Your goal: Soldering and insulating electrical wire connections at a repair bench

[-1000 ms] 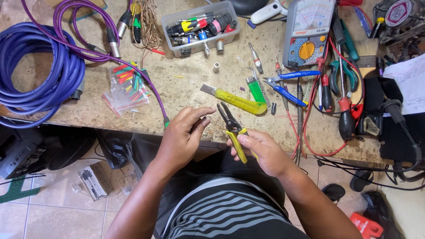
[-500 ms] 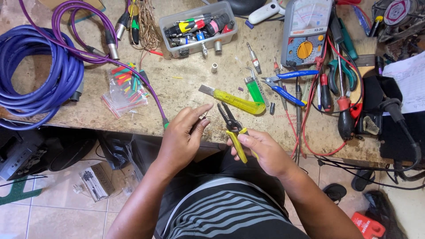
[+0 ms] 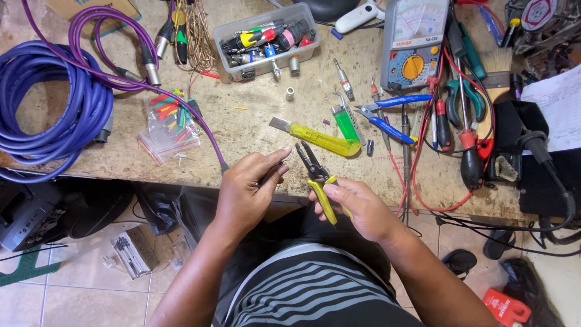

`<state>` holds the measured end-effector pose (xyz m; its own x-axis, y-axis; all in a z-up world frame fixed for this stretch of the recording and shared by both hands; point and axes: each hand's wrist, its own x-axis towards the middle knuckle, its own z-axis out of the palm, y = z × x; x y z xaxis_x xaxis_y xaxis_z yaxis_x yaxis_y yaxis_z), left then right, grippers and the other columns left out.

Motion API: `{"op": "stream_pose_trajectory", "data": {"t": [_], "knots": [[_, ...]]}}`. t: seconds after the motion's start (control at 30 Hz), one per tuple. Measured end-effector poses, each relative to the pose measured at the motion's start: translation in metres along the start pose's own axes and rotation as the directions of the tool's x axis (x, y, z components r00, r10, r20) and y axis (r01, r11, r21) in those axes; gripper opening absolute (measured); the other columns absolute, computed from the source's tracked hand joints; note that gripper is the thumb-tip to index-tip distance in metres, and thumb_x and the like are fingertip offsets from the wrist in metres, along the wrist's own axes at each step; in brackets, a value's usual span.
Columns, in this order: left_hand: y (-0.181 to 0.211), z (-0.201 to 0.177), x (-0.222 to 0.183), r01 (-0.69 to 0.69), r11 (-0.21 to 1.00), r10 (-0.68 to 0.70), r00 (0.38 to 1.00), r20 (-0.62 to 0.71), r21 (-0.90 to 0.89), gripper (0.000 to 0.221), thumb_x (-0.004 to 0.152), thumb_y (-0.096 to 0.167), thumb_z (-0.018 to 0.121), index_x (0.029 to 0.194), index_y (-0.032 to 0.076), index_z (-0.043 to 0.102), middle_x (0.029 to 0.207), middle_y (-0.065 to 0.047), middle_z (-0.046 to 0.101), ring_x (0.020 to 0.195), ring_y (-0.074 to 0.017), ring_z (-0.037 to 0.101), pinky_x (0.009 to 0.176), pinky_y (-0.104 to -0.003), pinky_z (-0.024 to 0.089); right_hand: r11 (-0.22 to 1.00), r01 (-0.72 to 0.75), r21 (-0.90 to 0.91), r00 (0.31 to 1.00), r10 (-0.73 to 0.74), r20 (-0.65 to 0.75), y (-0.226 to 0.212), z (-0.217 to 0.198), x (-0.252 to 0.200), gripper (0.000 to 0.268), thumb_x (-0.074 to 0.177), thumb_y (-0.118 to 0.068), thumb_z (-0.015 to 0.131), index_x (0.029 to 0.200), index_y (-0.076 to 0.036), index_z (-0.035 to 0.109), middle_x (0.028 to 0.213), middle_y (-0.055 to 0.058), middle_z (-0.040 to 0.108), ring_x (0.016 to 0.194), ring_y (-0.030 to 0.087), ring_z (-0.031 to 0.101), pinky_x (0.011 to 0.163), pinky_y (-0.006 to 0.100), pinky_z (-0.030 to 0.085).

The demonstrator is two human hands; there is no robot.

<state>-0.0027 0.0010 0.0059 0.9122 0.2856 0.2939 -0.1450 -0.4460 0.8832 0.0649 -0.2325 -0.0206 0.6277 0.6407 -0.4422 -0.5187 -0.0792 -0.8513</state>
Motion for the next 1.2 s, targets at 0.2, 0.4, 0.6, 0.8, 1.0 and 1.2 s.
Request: {"op": "stream_pose_trajectory", "data": {"t": [0.2, 0.4, 0.6, 0.8, 1.0, 1.2], "knots": [[-0.002, 0.002, -0.002, -0.028, 0.999, 0.029, 0.999, -0.015, 0.032, 0.026, 0.093, 0.016, 0.077, 0.119, 0.019, 0.078, 0.073, -0.011, 0.069, 0.067, -0.0311, 0.071, 0.064, -0.037, 0.056, 1.000, -0.005, 0.016, 0.999, 0.005, -0.041, 0.003, 0.002, 0.000, 0.035, 0.100, -0.023, 0.058, 0.112, 0.007, 0.071, 0.085, 0.020, 0.075, 0.080, 0.024, 0.076, 0.071, 0.037, 0.066], [0.015, -0.004, 0.005, -0.027, 0.999, 0.027, 0.999, 0.030, 0.022, 0.040, 0.097, 0.011, 0.070, 0.136, 0.007, 0.066, 0.077, -0.019, 0.069, 0.072, -0.0395, 0.072, 0.068, -0.048, 0.058, 0.999, 0.048, 0.012, 0.998, -0.048, -0.029, -0.006, 0.002, -0.001, 0.033, 0.098, -0.021, 0.060, 0.111, 0.008, 0.070, 0.082, 0.021, 0.074, 0.077, 0.024, 0.075, 0.073, 0.039, 0.067], [0.003, -0.002, -0.003, 0.092, 0.990, -0.086, 0.995, 0.055, -0.112, 0.014, 0.096, 0.014, 0.072, 0.109, 0.011, 0.078, 0.082, -0.011, 0.075, 0.072, -0.0279, 0.078, 0.068, -0.038, 0.061, 0.926, 0.367, -0.083, 0.930, -0.367, 0.024, -0.043, 0.020, -0.001, 0.055, 0.073, 0.002, 0.066, 0.127, 0.011, 0.061, 0.106, 0.024, 0.070, 0.097, 0.027, 0.069, 0.093, 0.044, 0.059], [0.007, -0.006, -0.007, 0.225, 0.944, -0.217, 0.974, 0.062, -0.241, 0.013, 0.096, 0.012, 0.072, 0.105, 0.007, 0.079, 0.078, -0.012, 0.076, 0.073, -0.0249, 0.079, 0.070, -0.038, 0.063, 0.816, 0.515, -0.263, 0.857, -0.498, 0.132, -0.053, 0.043, 0.002, 0.080, 0.069, 0.005, 0.062, 0.147, 0.008, 0.046, 0.130, 0.021, 0.063, 0.105, 0.022, 0.060, 0.095, 0.035, 0.051], [0.005, -0.006, -0.010, 0.239, 0.935, -0.235, 0.971, 0.050, -0.262, 0.013, 0.095, 0.011, 0.073, 0.104, 0.006, 0.078, 0.079, -0.013, 0.077, 0.072, -0.0242, 0.079, 0.069, -0.038, 0.063, 0.833, 0.483, -0.272, 0.875, -0.468, 0.122, -0.048, 0.046, 0.006, 0.081, 0.068, 0.013, 0.056, 0.148, 0.007, 0.045, 0.128, 0.019, 0.064, 0.106, 0.021, 0.059, 0.092, 0.032, 0.050], [0.007, -0.008, -0.008, 0.231, 0.937, -0.218, 0.973, 0.075, -0.261, 0.014, 0.095, 0.011, 0.073, 0.107, 0.007, 0.078, 0.077, -0.012, 0.076, 0.069, -0.0227, 0.077, 0.069, -0.038, 0.062, 0.840, 0.468, -0.275, 0.884, -0.448, 0.137, -0.048, 0.046, 0.010, 0.081, 0.067, 0.015, 0.056, 0.147, 0.006, 0.046, 0.127, 0.019, 0.064, 0.105, 0.022, 0.058, 0.091, 0.033, 0.050]]}}
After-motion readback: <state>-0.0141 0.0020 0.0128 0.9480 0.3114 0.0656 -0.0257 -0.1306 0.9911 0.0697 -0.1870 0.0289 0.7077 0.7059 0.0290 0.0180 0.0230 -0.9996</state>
